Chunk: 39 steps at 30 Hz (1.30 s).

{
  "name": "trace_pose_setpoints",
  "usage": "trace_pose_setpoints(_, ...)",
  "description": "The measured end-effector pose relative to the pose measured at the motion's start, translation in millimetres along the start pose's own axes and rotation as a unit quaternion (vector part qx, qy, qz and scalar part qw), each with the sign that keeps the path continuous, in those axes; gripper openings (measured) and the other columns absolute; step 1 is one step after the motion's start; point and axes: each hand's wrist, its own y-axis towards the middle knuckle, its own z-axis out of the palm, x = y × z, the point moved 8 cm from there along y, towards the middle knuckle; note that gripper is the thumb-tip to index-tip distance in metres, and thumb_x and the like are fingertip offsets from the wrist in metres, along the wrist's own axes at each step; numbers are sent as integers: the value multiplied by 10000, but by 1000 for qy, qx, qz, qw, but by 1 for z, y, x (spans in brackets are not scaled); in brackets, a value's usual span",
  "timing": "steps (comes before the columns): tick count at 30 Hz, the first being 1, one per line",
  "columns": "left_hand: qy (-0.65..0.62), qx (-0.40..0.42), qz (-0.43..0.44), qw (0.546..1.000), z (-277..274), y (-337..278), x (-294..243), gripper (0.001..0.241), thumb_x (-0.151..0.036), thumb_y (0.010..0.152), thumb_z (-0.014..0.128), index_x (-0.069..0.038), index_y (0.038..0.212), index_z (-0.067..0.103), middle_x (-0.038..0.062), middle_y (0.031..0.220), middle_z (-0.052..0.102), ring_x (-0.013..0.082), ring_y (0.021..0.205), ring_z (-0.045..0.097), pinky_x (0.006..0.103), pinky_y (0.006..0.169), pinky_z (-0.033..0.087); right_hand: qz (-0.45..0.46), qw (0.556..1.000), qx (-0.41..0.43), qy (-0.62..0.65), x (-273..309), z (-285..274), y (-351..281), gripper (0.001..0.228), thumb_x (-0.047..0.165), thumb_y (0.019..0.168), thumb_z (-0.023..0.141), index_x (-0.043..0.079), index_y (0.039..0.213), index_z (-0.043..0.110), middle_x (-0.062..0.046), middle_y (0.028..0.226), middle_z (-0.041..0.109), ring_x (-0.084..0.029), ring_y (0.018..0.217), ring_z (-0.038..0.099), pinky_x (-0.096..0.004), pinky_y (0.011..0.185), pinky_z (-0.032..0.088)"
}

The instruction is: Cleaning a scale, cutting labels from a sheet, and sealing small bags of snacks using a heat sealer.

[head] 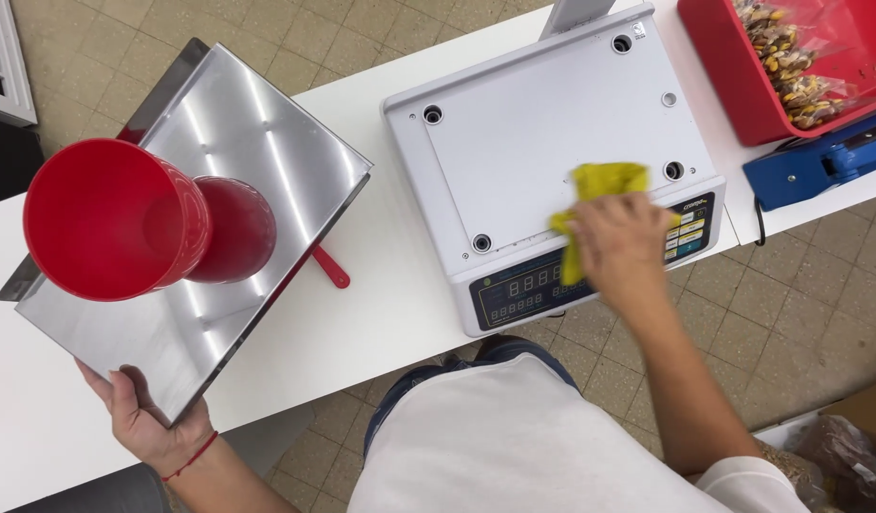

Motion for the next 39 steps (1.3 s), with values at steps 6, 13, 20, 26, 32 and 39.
trace_pose_setpoints(6,-22,19,-4,1000,-7,-1,-2,605,-121,946,625,-187,1523,455,21,1407,619,254,1334,587,491,1178,509,-114,986,-118,45,113,18,-2,196,368,954,590,180,1003,611,6,850,622,-248,838,474,-394,727,335)
trace_pose_setpoints(13,-21,19,5,1000,2,-10,-9,606,-131,939,618,-178,1524,467,29,1377,644,249,1303,620,462,1134,556,-238,899,-107,351,137,-10,-4,159,212,971,612,76,1032,556,-58,893,563,-247,798,467,-382,702,361)
trace_pose_setpoints(20,-81,-5,7,997,-9,-3,-6,628,-58,902,643,-153,1500,478,77,1412,634,283,1295,614,504,1129,527,3,961,-118,251,-77,-45,3,226,203,1056,589,19,1184,560,-145,1074,592,-262,965,541,-358,846,447)
trace_pose_setpoints(26,-13,-33,7,999,-6,-9,-8,614,-109,937,603,-194,1525,447,-11,1172,659,216,1201,631,469,1073,560,14,995,-87,41,-121,0,1,267,205,1079,566,-11,1220,636,-181,1142,658,-337,1065,560,-462,921,414)
trace_pose_setpoints(32,-36,-44,5,998,0,-11,-4,622,-93,920,619,-185,1514,460,20,1284,662,242,1238,630,483,1083,554,24,985,-157,-59,-33,32,-14,459,438,963,571,89,1259,603,-192,1234,601,-380,1118,540,-530,1002,360)
trace_pose_setpoints(39,-75,-3,-5,997,32,-18,-2,608,-61,898,613,-138,1490,503,95,1406,638,298,1300,617,479,1116,547,-161,979,-124,14,138,26,-21,520,420,950,581,161,1393,498,-127,1231,571,-342,1022,549,-528,884,423)
